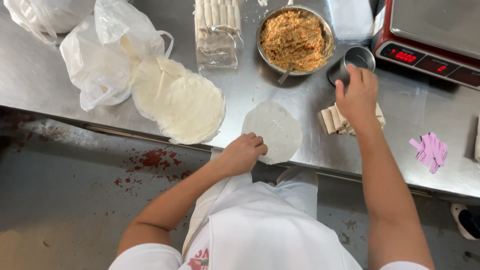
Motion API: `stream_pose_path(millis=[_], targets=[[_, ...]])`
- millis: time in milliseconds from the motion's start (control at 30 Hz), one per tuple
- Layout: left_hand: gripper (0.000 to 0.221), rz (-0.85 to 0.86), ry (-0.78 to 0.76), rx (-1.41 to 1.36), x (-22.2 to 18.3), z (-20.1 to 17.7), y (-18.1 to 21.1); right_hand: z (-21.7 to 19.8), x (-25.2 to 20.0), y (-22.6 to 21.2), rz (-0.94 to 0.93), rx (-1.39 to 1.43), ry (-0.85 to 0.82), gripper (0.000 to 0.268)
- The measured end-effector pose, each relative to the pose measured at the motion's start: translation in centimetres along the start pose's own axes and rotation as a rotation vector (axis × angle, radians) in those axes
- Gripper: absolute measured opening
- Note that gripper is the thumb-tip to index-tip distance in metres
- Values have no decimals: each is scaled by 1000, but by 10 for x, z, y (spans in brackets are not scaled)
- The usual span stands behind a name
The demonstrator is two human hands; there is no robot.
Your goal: Manually assembling and rolling food items (likely spring rolls or lumpia) on a production line.
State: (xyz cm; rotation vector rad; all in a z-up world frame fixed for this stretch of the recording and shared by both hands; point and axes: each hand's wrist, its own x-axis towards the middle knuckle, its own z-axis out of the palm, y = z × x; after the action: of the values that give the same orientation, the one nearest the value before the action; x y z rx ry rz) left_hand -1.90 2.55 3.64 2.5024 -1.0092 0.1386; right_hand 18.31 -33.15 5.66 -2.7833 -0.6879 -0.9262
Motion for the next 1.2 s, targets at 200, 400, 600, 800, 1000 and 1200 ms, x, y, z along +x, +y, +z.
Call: stream_pose_path(millis=[200, 400, 600, 800, 1000, 1200], targets=[[35, -199, 103, 84, 16, 14, 15, 56, -2, 18, 200, -123, -234, 56], [84, -491, -51, 172, 12, -8, 45, 43, -60, -174, -97, 618, -372, 54], [89, -529, -146, 90, 14, -10, 41, 49, -4, -180, 221, 571, -337, 45], [88, -512, -79, 117, 11, -1, 40, 37, 54, -147, 26, 260, 44, 42], [91, -529, -132, 128, 11, 4, 37, -7, 90, -167, -310, 111, -247, 68], [91, -530, -112, 110, 8, 4, 39, 60, 87, -99, -190, 86, -21, 11]])
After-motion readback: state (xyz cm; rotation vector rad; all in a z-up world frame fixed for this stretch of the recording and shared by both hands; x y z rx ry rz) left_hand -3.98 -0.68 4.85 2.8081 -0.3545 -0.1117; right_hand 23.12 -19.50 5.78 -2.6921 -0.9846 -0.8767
